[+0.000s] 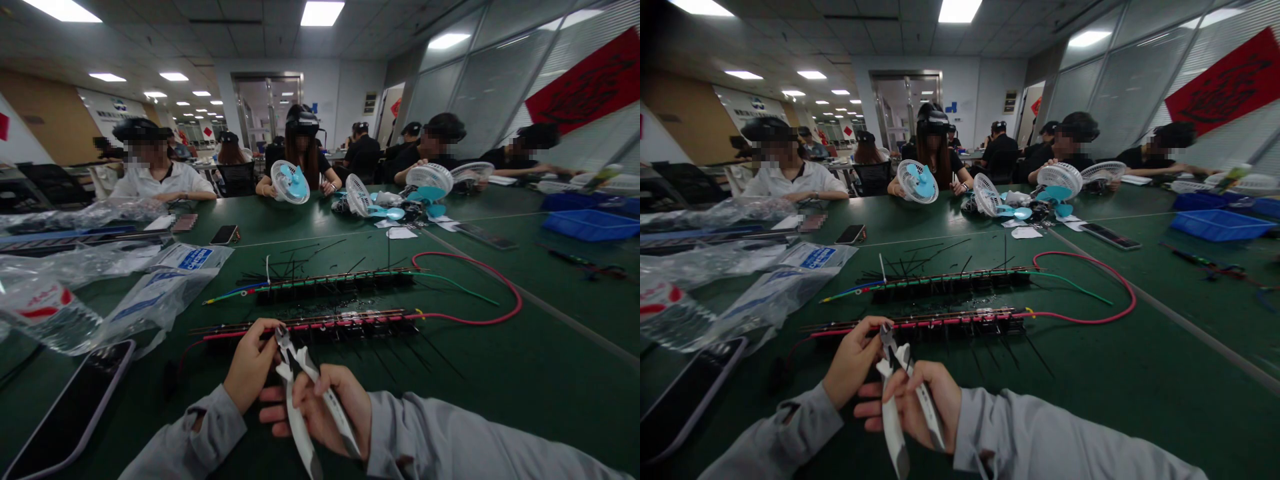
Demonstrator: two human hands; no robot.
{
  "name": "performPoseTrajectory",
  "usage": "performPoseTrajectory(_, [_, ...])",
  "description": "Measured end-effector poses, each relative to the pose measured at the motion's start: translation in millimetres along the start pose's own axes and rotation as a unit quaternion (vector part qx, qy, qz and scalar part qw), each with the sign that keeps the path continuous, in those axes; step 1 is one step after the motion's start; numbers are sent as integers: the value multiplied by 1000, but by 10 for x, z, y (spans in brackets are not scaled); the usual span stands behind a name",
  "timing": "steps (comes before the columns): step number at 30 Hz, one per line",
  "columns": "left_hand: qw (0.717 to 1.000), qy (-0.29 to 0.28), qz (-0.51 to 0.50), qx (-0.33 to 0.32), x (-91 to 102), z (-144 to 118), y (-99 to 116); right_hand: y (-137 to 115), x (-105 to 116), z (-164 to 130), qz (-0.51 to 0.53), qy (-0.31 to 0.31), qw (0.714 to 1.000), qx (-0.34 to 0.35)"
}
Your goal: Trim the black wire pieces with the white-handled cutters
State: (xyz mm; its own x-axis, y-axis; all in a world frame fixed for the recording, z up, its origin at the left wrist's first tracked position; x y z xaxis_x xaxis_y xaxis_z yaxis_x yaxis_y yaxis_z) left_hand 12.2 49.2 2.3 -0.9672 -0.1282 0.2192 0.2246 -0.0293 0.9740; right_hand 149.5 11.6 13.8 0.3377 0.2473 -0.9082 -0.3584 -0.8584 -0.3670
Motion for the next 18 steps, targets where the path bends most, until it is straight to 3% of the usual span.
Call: performPoseTrajectory(18, [1000, -4, -17, 3, -9, -7, -3, 28, 104, 38, -33, 6, 999, 5])
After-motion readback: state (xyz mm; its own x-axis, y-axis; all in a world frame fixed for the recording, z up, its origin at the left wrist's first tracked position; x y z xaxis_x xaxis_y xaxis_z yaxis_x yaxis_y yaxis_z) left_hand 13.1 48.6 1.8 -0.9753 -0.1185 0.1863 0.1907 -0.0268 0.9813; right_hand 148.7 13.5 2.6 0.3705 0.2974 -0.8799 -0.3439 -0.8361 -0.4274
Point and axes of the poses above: each hand's wrist, its own z-axis towards the middle knuckle, its own x-axis out of the back of the hand, y = z × x, the point moved 4 cm from there along z, towards the middle knuckle, and after that the axes turned 3 degrees about z, right-handed, at the moved point
